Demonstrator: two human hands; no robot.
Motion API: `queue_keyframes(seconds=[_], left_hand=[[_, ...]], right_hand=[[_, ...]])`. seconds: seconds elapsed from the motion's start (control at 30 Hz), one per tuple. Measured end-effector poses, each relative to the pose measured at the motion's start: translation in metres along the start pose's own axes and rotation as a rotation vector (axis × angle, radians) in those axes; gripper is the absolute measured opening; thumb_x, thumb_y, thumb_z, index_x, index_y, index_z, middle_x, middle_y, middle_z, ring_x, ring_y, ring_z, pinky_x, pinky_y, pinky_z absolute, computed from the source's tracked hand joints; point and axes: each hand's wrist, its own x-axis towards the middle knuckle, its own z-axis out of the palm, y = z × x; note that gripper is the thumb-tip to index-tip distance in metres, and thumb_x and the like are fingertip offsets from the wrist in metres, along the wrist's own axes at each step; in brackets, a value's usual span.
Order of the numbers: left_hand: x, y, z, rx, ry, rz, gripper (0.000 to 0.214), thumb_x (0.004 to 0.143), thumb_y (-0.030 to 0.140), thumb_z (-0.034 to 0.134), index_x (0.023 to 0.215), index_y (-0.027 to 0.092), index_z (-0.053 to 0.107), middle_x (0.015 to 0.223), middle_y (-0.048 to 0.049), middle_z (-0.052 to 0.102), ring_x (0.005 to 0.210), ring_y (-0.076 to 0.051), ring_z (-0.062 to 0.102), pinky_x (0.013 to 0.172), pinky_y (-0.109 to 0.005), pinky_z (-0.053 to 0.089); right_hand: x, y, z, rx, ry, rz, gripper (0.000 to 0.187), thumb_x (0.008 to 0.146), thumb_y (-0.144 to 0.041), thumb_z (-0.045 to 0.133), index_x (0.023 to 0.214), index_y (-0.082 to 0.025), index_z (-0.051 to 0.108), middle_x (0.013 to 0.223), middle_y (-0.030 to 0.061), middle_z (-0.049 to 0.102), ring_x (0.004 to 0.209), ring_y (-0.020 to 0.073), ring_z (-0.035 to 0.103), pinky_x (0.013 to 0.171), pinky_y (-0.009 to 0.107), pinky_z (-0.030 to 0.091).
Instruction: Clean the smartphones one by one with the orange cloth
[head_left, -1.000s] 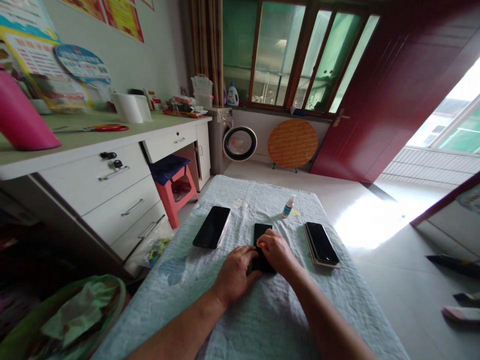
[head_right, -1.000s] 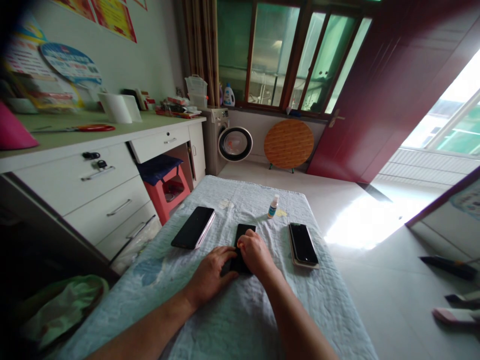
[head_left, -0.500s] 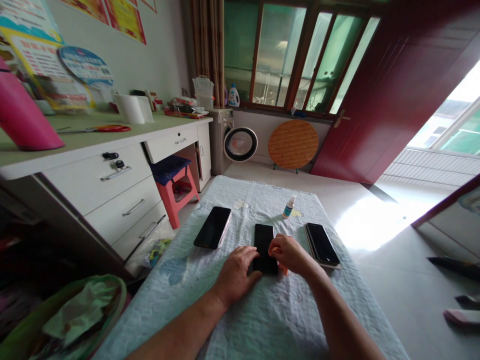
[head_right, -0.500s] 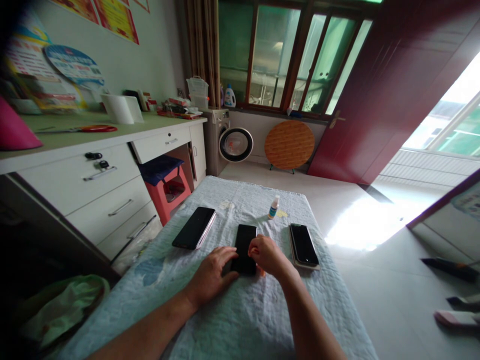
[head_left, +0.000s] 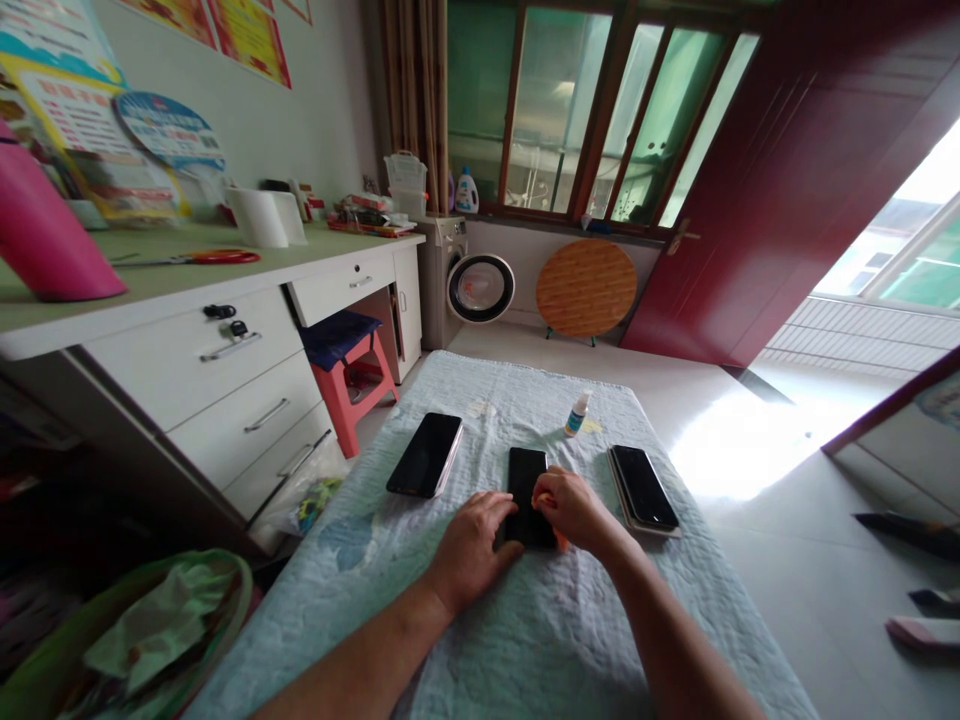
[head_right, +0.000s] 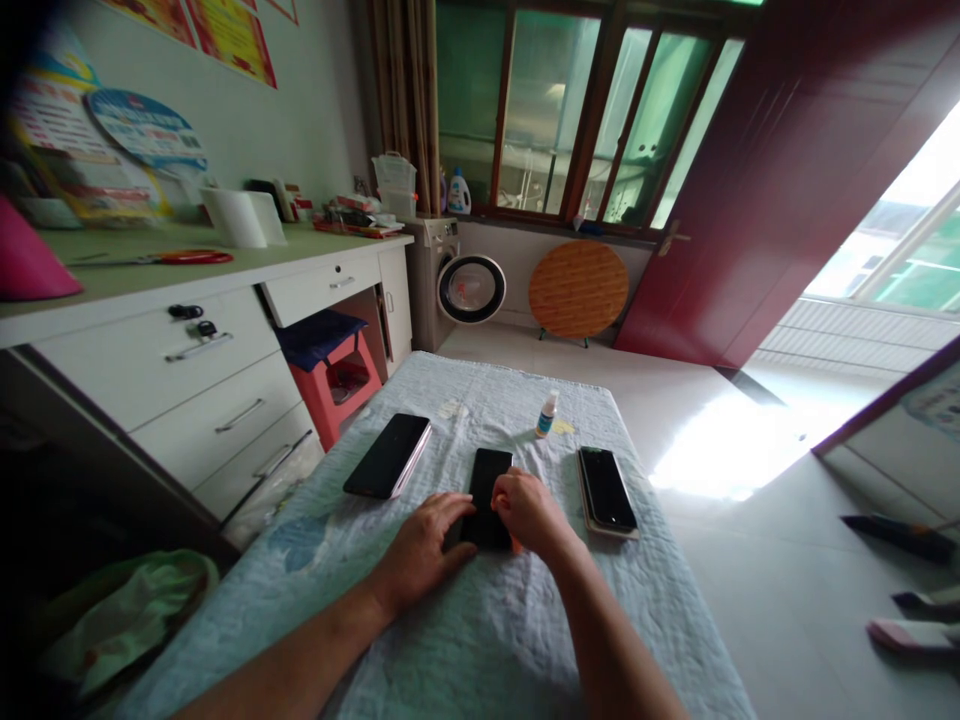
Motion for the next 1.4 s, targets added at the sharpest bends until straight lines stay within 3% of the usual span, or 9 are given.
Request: queue_keyframes(seconds=[0.27,0.53,0.67,0.83,1.17,1.4], left_hand=[[0.001,0.000,0.001,0.012,-0.009,-0.015,0.038,0.077,0.025,0.074,0.113,0.018,0.065,0.123,-0.0098,0.064,0.118,-0.028,0.056,0.104,-0.043,0.043],[0.001,-0.002,0.003,0.006,-0.004,-0.020,0.040,0.072,0.013,0.074,0.111,0.019,0.065,0.122,-0.0083,0.064,0.117,-0.027,0.056,0.104,-0.043,0.043],[0.001,-0.003,0.003,0.003,-0.007,-0.026,0.040,0.072,0.014,0.075,0.111,0.018,0.065,0.123,-0.0091,0.064,0.117,-0.027,0.056,0.104,-0.043,0.043],[0.001,-0.002,0.002,-0.007,-0.010,-0.021,0.040,0.075,0.021,0.075,0.113,0.017,0.065,0.122,-0.0101,0.064,0.117,-0.028,0.056,0.104,-0.043,0.043],[0.002,-0.001,0.003,0.004,-0.004,-0.024,0.041,0.071,0.016,0.077,0.111,0.017,0.065,0.119,-0.0090,0.065,0.115,-0.028,0.056,0.103,-0.042,0.044],[0.000,-0.002,0.005,0.010,-0.001,-0.021,0.041,0.071,0.015,0.076,0.111,0.019,0.065,0.121,-0.0089,0.064,0.116,-0.027,0.056,0.104,-0.043,0.043]], right_hand=[[0.010,0.005,0.006,-0.087,0.106,0.108,0.017,0.081,-0.009,0.050,0.080,-0.017,0.065,0.084,0.0036,0.058,0.073,0.0130,0.052,0.068,0.024,0.035],[0.005,0.017,-0.002,-0.230,0.135,0.294,0.011,0.078,-0.015,0.054,0.075,-0.016,0.064,0.078,0.0041,0.060,0.070,0.0142,0.052,0.062,0.025,0.031],[0.003,0.018,-0.002,-0.142,0.171,0.195,0.008,0.078,-0.016,0.057,0.076,-0.017,0.065,0.076,0.0023,0.060,0.069,0.0135,0.053,0.064,0.024,0.033],[0.003,0.009,0.005,0.001,0.089,-0.034,0.010,0.078,-0.012,0.058,0.080,-0.017,0.066,0.082,0.0018,0.060,0.073,0.0124,0.055,0.068,0.023,0.036],[0.013,0.015,0.012,-0.086,0.186,0.125,0.013,0.080,-0.009,0.052,0.080,-0.017,0.061,0.082,0.0019,0.057,0.073,0.0128,0.051,0.067,0.024,0.034],[0.009,0.016,0.009,-0.037,0.162,0.116,0.007,0.079,-0.012,0.057,0.076,-0.018,0.060,0.078,0.0008,0.057,0.072,0.0133,0.053,0.068,0.025,0.035]])
